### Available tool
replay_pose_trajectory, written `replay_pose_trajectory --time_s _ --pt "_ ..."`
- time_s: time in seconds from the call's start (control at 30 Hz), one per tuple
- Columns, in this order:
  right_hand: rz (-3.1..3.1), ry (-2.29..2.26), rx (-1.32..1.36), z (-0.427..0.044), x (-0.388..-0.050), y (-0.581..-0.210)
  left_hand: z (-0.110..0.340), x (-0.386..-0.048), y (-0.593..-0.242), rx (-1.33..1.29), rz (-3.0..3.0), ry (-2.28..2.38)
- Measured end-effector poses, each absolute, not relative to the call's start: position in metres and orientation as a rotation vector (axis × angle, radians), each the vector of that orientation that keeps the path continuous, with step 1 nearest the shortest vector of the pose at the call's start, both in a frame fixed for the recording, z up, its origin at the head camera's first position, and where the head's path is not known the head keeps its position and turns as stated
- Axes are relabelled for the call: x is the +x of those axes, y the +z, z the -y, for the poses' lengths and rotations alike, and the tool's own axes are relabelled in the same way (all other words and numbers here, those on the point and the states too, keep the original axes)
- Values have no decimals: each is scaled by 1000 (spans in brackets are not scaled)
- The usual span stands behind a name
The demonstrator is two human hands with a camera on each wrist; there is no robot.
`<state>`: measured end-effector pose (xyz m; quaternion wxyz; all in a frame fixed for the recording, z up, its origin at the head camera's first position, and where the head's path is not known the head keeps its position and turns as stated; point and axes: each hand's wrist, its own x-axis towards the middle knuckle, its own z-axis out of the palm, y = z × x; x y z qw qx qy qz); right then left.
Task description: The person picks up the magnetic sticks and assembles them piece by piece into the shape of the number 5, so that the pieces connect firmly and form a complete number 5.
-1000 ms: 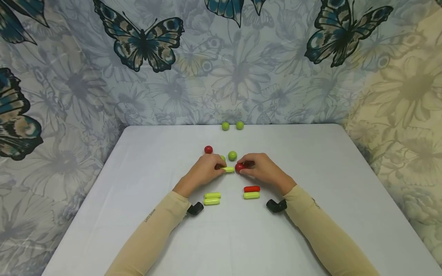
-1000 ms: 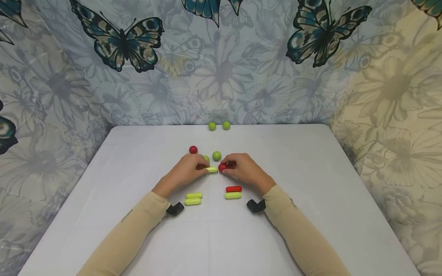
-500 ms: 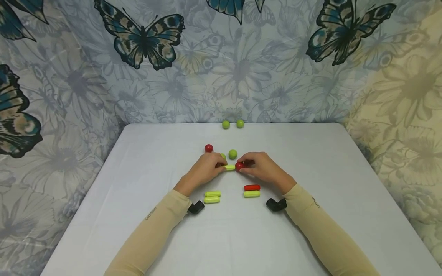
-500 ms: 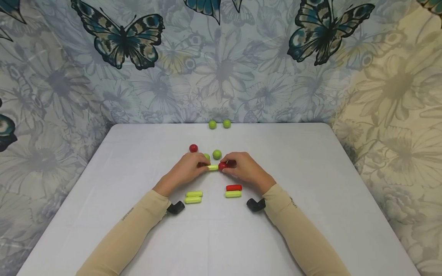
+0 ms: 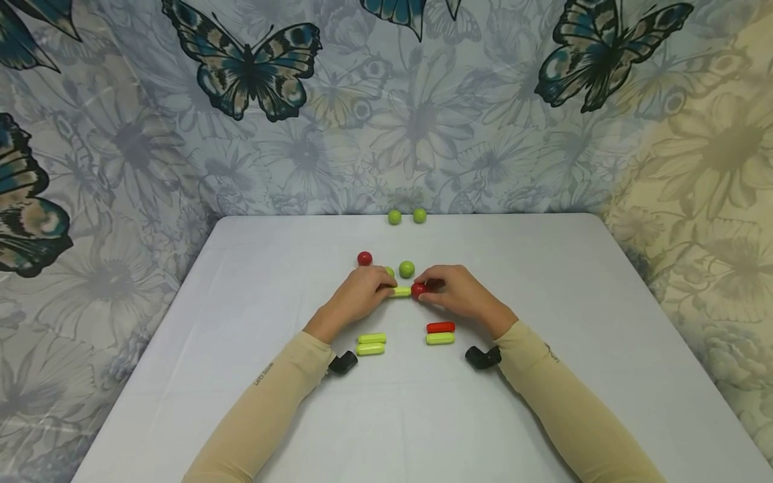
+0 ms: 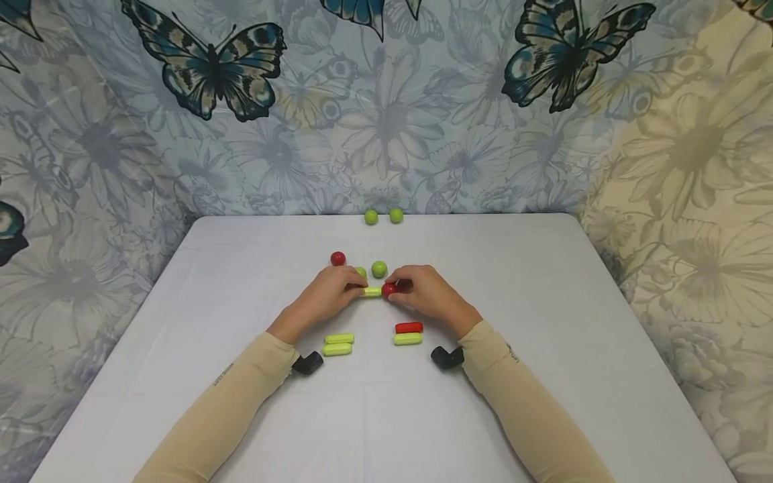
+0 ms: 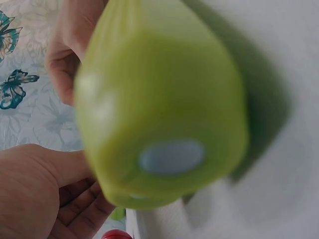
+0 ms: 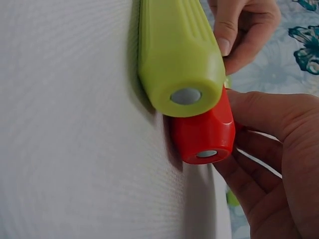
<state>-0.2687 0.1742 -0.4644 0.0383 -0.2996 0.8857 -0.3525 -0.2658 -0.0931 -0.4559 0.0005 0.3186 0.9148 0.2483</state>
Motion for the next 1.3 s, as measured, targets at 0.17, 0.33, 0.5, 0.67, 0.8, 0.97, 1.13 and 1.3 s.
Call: replay_pose_trajectory --time_s 0.17,0.33,0.5,0.67,0.8,0.97,1.13,1.3 --pt "-2725 -1073 -904 -175 -267 -465 94 -265 -452 1005 -2877 792" --pt "-2729 -1062 -891 -175 -269 -464 101 -267 -444 1008 -2950 858" --pt "-2731 -1081 -893 -173 -272 -462 107 -272 -445 1067 -2978 776" --pt "-2717 -1069 -897 -172 -272 -463 111 -274 -452 1053 -2936 754" --pt "-2714 -1074 -880 -172 -270 -465 112 -274 -456 988 -2950 796" --pt "-2720 -1068 -865 -172 -268 -463 112 -273 -456 949 -2957 793" --pt "-2720 -1062 -843 -171 -267 -463 113 -274 -457 909 -2944 794" --pt "-2712 -1079 -834 -172 -266 -463 113 -275 -457 857 -2915 839"
